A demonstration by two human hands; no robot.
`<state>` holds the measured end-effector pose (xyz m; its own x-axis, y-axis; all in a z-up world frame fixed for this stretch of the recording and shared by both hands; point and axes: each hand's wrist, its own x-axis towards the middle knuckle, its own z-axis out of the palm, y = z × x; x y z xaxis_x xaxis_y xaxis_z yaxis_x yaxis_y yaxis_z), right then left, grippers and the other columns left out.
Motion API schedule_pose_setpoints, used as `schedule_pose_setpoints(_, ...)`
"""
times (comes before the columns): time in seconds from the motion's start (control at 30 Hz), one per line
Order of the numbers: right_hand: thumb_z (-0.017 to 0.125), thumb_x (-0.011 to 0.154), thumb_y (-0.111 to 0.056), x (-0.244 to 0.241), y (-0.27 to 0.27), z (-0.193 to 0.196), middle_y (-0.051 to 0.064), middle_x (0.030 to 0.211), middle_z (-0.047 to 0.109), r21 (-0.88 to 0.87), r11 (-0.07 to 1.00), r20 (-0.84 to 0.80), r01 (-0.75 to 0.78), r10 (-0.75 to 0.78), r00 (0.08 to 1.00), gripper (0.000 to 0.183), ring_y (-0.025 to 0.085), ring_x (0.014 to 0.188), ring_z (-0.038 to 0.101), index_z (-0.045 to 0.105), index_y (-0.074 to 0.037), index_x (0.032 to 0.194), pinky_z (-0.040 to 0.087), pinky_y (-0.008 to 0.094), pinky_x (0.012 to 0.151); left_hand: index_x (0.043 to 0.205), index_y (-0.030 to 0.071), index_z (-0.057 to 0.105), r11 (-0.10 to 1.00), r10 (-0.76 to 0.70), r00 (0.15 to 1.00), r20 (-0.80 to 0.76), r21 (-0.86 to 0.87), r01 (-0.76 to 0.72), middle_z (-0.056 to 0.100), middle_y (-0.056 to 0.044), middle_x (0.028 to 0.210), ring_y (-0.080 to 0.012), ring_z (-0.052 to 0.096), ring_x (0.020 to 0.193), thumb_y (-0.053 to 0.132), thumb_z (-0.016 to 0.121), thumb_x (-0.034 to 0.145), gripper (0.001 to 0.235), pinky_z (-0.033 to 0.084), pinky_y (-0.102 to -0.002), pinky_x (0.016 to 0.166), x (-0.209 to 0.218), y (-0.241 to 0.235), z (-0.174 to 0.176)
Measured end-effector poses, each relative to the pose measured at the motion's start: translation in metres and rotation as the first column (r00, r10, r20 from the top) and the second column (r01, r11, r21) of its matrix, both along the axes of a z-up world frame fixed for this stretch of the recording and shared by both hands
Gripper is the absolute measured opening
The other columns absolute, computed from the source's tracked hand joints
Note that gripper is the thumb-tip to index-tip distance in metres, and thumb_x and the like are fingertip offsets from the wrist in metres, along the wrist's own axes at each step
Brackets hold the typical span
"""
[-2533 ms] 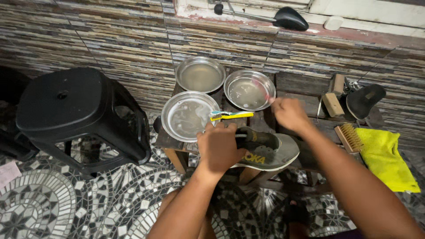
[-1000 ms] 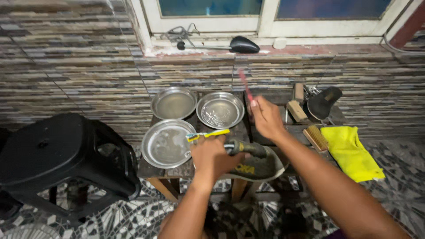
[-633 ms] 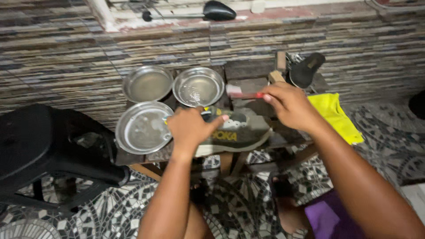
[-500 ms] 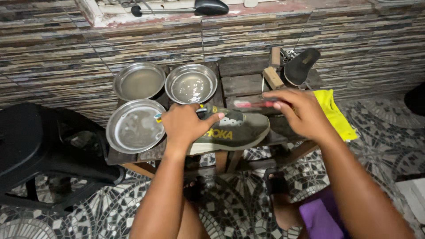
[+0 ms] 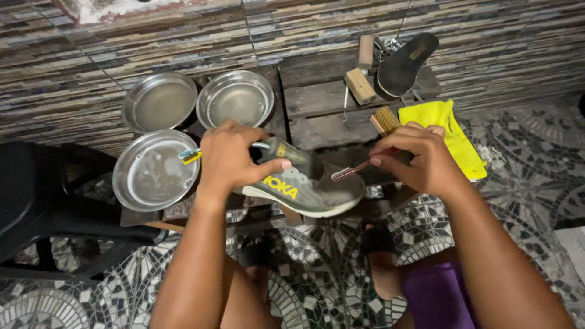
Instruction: The person scrubs a gray HOKA sneaker with a toothbrush, repeatedly dipping it into water bowls. They wipe the shoe with a yellow cloth and continue scrubbing different areas of the upper and sole.
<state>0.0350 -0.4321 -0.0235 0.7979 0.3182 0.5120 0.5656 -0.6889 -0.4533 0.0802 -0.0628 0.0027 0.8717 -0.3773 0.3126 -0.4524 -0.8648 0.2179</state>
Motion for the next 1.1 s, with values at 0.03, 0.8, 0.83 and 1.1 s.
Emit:
schedule_pose_setpoints(0.03,0.086,0.091,-0.031,-0.003,-0.002,0.002,-0.008,0.087,0.074,0.001,1.000,-0.002,0.000,0.000,1.000,0.011,0.020,0.093,0.069,0.077,-0.030,0.097,0.034,0.033,0.087,0.102,0.028,0.080,1.000,0.000,1.000,-0.002,0.001,0.000,0.081,-0.005,0.095,-0.0336,0.071,0.104,0.085,0.073,0.068,0.066,0.052,-0.053,0.092,-0.001,-0.004,-0.004)
schedule_pose_setpoints(0.8,0.090,0.087,-0.023,-0.015,-0.029,0.016,0.000,0.085,0.074,0.003,0.996,0.084,0.092,-0.092,0.992,0.015,0.025,0.088,0.069,0.079,-0.023,0.097,0.040,0.035,0.085,0.110,0.023,0.072,0.940,-0.213,0.926,0.312,-0.195,0.281,0.073,0.004,0.106,-0.0281,0.061,0.110,0.059,0.078,0.089,0.041,0.031,-0.053,0.092,0.021,-0.052,-0.035)
schedule_pose_setpoints(0.83,0.090,0.087,-0.023,-0.014,-0.033,0.015,0.000,0.085,0.074,0.001,0.996,0.081,0.094,-0.094,0.992,0.015,0.025,0.088,0.069,0.079,-0.023,0.097,0.040,0.035,0.085,0.110,0.023,0.072,0.939,-0.214,0.927,0.309,-0.196,0.282,0.073,0.004,0.106,-0.0281,0.061,0.110,0.059,0.078,0.089,0.041,0.031,-0.053,0.092,0.017,-0.052,-0.035)
schedule_pose_setpoints(1.1,0.087,0.086,-0.018,-0.005,-0.030,0.006,0.002,0.088,0.075,-0.002,1.000,0.009,0.026,-0.026,1.000,0.018,0.031,0.093,0.071,0.078,-0.020,0.101,0.039,0.037,0.087,0.105,0.020,0.073,0.958,-0.137,0.963,0.233,-0.214,0.189,0.075,-0.003,0.098,-0.0347,0.065,0.101,0.054,0.083,0.087,0.039,0.042,-0.051,0.090,-0.010,-0.027,-0.010)
